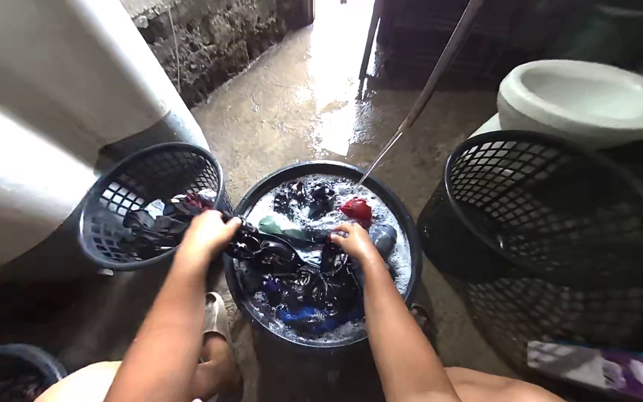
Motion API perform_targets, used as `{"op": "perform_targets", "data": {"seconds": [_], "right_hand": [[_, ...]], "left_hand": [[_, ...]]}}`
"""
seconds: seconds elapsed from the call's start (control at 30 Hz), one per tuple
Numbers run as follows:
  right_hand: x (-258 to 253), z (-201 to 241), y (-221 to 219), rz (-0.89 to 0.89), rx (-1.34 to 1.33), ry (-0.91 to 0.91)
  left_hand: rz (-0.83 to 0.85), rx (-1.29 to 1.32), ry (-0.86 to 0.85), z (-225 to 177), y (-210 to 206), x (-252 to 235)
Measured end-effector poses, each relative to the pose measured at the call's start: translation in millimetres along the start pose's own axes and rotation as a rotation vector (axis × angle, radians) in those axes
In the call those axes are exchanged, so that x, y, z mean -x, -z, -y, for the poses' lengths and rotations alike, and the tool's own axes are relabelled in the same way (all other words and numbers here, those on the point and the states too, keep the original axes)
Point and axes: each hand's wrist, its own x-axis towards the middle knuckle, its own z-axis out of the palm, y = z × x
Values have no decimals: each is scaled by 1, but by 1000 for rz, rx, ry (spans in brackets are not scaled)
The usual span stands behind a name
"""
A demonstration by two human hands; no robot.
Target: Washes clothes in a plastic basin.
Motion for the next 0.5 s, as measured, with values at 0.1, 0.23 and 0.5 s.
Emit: {"op": "perform_targets", "data": {"seconds": [0.1, 0.23, 0.5], "right_hand": [[3, 2, 9, 201, 90, -61], [0, -8, -30, 478, 110, -166], [16, -42, -99, 543, 276, -243]], "left_hand": [[125, -50, -104, -16, -62, -3], [493, -64, -443, -38, -146, 3], [619, -324, -191, -30, -221, 61]]}}
